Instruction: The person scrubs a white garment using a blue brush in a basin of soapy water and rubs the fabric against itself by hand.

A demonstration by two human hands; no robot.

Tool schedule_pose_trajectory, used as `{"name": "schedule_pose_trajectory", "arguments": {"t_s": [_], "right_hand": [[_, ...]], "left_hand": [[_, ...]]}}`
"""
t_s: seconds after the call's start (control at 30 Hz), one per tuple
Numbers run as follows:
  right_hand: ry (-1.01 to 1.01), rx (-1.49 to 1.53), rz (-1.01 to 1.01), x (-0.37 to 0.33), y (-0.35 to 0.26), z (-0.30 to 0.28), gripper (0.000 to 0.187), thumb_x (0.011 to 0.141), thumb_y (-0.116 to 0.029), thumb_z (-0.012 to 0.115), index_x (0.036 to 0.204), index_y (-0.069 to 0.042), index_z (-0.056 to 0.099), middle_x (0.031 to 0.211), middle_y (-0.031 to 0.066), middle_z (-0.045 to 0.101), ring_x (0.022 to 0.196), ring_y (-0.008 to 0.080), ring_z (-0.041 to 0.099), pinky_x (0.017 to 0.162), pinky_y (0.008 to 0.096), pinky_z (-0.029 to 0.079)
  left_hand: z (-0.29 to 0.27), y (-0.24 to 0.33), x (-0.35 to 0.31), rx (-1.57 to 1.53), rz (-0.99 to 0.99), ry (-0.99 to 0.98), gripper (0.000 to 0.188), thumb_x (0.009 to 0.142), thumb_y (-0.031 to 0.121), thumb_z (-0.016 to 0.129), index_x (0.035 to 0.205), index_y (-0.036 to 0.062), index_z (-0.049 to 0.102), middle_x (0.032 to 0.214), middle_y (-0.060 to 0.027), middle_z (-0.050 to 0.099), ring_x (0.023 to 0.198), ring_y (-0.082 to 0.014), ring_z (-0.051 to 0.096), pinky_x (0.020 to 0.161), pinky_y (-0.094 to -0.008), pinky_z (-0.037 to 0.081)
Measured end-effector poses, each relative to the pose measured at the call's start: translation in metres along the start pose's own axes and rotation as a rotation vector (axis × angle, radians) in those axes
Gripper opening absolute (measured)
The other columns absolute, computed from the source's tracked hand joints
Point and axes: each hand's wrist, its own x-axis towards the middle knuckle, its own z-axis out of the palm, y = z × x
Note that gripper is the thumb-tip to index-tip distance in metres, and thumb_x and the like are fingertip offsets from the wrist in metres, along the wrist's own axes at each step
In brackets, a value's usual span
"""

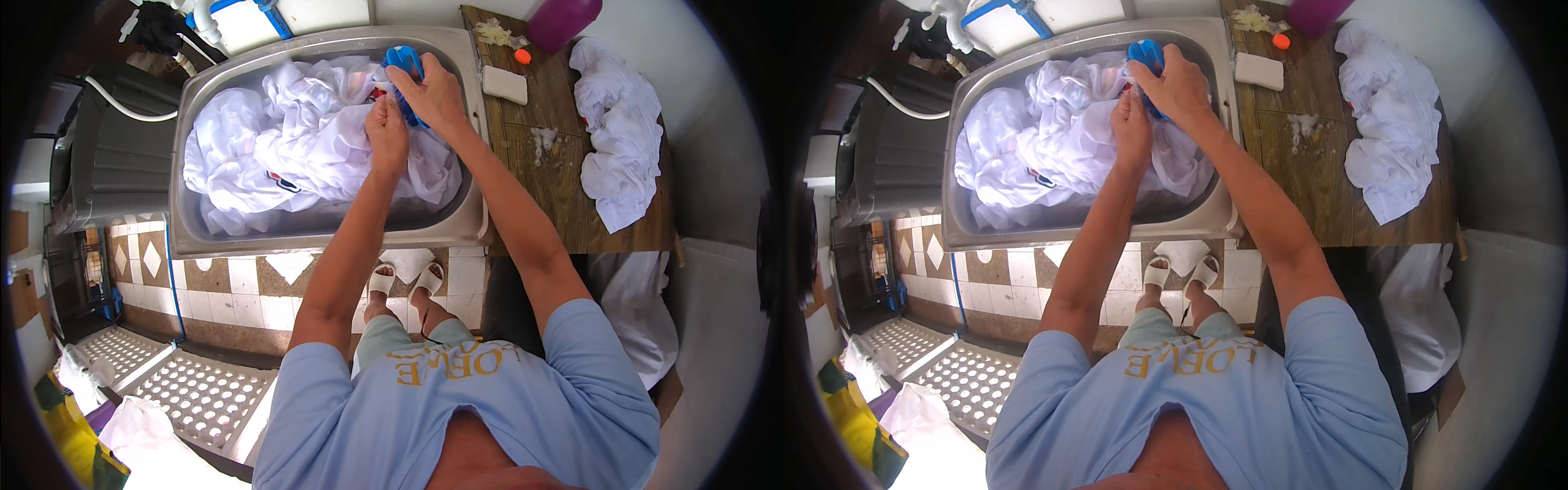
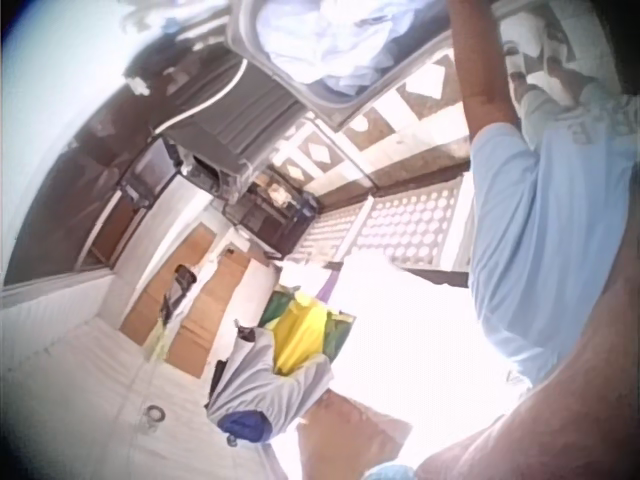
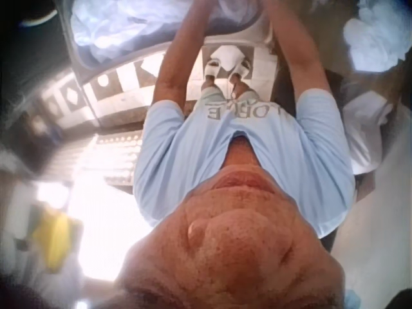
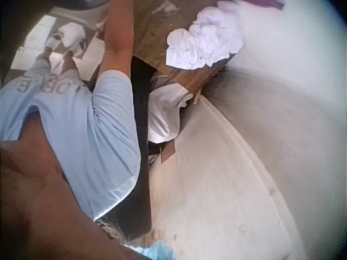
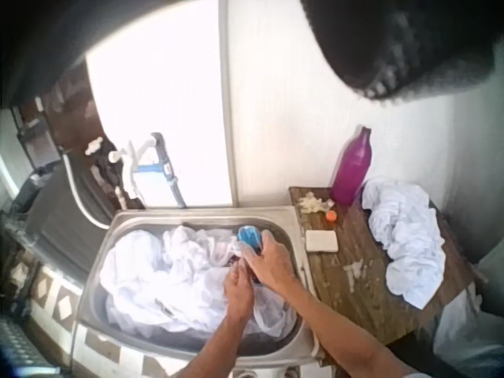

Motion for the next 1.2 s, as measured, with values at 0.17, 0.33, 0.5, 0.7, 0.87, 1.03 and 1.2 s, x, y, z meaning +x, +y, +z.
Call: {"name": "schedule_pose_trajectory", "arguments": {"t_s": [0.17, 0.33, 0.5, 0.7, 0.87, 1.03, 1.2], "right_hand": [[-0.063, 0.108, -0.066, -0.066, 0.007, 0.000, 0.048, 0.076, -0.044, 0.064, 0.078, 0.002, 0.051, 0.062, 0.0205, 0.058, 0.060, 0.0387, 0.060, 0.056, 0.0429, 0.047], [-0.032, 0.031, -0.026, 0.001, 0.005, -0.003, 0.048, 0.076, -0.044, 0.065, 0.081, 0.001, 0.051, 0.063, 0.0200, 0.059, 0.060, 0.0369, 0.061, 0.056, 0.0412, 0.047], [-0.100, 0.092, 0.078, -0.056, 0.016, -0.004, 0.047, 0.076, -0.043, 0.068, 0.080, 0.001, 0.050, 0.063, 0.0167, 0.059, 0.059, 0.0297, 0.060, 0.055, 0.0374, 0.046], [-0.012, 0.571, 0.190, -0.080, 0.030, -0.020, 0.030, 0.082, -0.028, 0.068, 0.077, -0.005, 0.049, 0.067, -0.0007, 0.049, 0.062, 0.0069, 0.042, 0.055, 0.0236, 0.038], [0.064, 0.774, 0.243, -0.083, 0.024, -0.013, 0.028, 0.085, -0.027, 0.066, 0.076, -0.008, 0.048, 0.069, -0.0042, 0.046, 0.065, 0.0034, 0.039, 0.056, 0.0201, 0.035], [0.063, 0.761, 0.237, -0.080, 0.029, -0.012, 0.028, 0.085, -0.028, 0.065, 0.076, -0.008, 0.048, 0.069, -0.0043, 0.046, 0.065, 0.0031, 0.040, 0.055, 0.0202, 0.035], [0.081, 0.703, 0.246, -0.069, 0.021, -0.025, 0.030, 0.084, -0.029, 0.066, 0.073, -0.008, 0.048, 0.068, -0.0045, 0.046, 0.063, 0.0029, 0.040, 0.054, 0.0204, 0.036]], "left_hand": [[-0.014, 0.020, 0.001, -0.097, -0.151, 0.040, 0.027, 0.098, 0.022, 0.045, 0.082, 0.0054, 0.058, 0.073, 0.0043, 0.055, 0.063, -0.0020, 0.046, 0.056, -0.0196, 0.040], [0.005, 0.011, -0.004, -0.037, -0.049, 0.002, 0.027, 0.099, 0.021, 0.045, 0.083, 0.0052, 0.059, 0.075, 0.0040, 0.056, 0.066, -0.0014, 0.045, 0.059, -0.0195, 0.040], [-0.011, 0.017, 0.002, -0.101, -0.143, 0.064, 0.025, 0.097, 0.023, 0.047, 0.093, 0.0042, 0.063, 0.082, 0.0017, 0.061, 0.070, -0.0038, 0.052, 0.062, -0.0212, 0.044], [0.001, 0.045, 0.004, -0.250, -0.344, 0.027, 0.026, 0.095, 0.029, 0.051, 0.091, 0.0063, 0.064, 0.083, -0.0003, 0.064, 0.071, -0.0076, 0.059, 0.065, -0.0223, 0.048], [0.000, 0.045, 0.006, -0.261, -0.364, 0.040, 0.023, 0.093, 0.027, 0.054, 0.090, 0.0069, 0.064, 0.083, -0.0004, 0.064, 0.072, -0.0086, 0.060, 0.066, -0.0235, 0.049], [-0.001, 0.049, 0.007, -0.257, -0.360, 0.028, 0.015, 0.090, 0.020, 0.059, 0.086, 0.0067, 0.066, 0.080, 0.0006, 0.064, 0.071, -0.0082, 0.060, 0.065, -0.0230, 0.048], [-0.009, 0.047, 0.000, -0.154, -0.440, 0.005, 0.013, 0.086, 0.015, 0.064, 0.087, 0.0029, 0.068, 0.079, -0.0011, 0.066, 0.068, -0.0081, 0.060, 0.063, -0.0215, 0.048]]}}
